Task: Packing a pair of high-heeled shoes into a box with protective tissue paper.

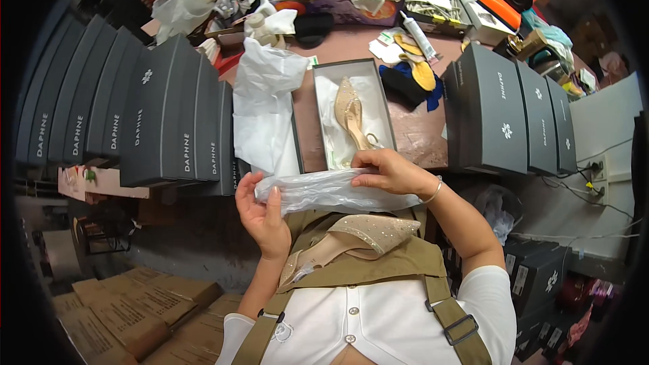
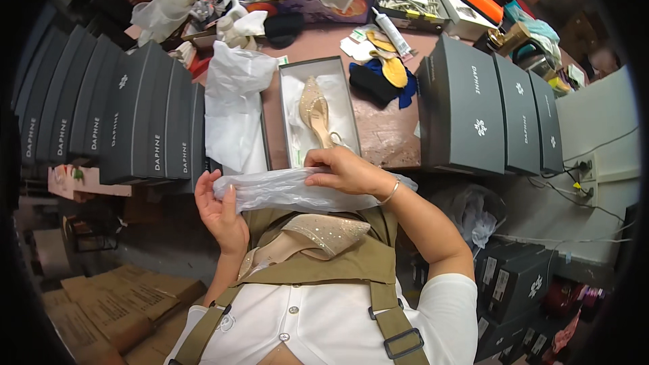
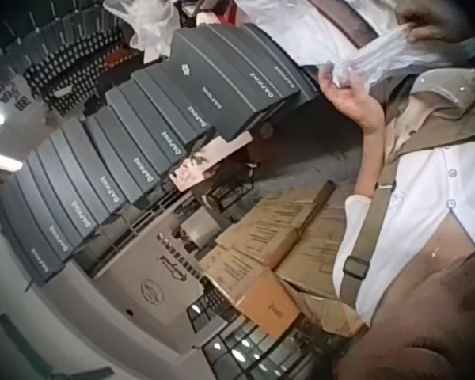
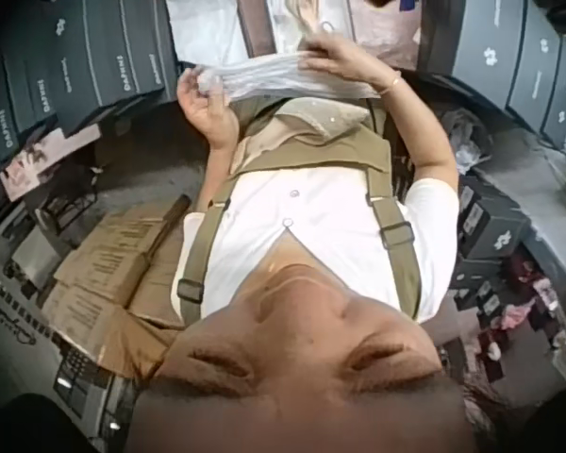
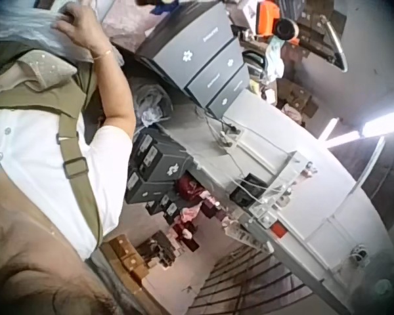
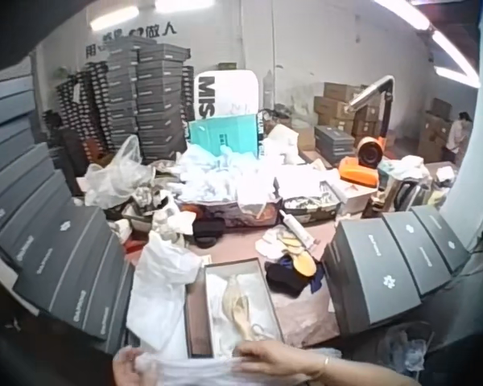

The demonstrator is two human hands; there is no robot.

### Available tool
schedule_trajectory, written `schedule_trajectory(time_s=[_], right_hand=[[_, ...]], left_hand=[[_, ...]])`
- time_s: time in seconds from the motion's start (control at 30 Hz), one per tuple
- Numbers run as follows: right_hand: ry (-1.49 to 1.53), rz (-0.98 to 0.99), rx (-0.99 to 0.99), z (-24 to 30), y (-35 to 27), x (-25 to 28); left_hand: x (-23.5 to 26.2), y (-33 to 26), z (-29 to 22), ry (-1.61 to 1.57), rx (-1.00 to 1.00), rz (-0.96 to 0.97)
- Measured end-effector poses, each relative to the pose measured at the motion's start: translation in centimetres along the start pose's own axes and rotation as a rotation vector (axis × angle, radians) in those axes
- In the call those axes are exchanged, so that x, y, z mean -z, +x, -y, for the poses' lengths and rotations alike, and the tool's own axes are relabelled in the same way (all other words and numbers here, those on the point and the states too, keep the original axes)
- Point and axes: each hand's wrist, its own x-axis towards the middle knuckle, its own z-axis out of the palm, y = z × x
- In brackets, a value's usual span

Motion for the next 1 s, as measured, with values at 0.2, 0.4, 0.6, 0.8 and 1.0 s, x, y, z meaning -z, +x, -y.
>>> schedule_trajectory(time_s=[0.2, 0.4, 0.6, 0.8, 1.0], right_hand=[[0.513, -0.156, -0.068, 0.6, 1.3, -0.7], [0.416, -0.098, -0.012, 2.5, 2.8, -2.7], [0.197, -0.240, -0.023, 0.9, 3.7, -2.3], [0.061, -0.240, 0.020, 1.4, 3.4, -1.1], [-0.065, 0.012, 0.104, 1.7, 3.6, -0.2]], left_hand=[[-0.8, -0.8, 2.2, -0.670, 0.469, 0.305], [-2.5, 0.8, 2.6, -0.562, 0.628, 0.195], [-1.5, 1.0, 3.3, -0.511, 0.523, -0.007], [-2.1, 1.5, 1.0, -0.610, 0.496, 0.032], [-1.6, 1.7, 2.8, -0.555, 0.558, -0.011]])
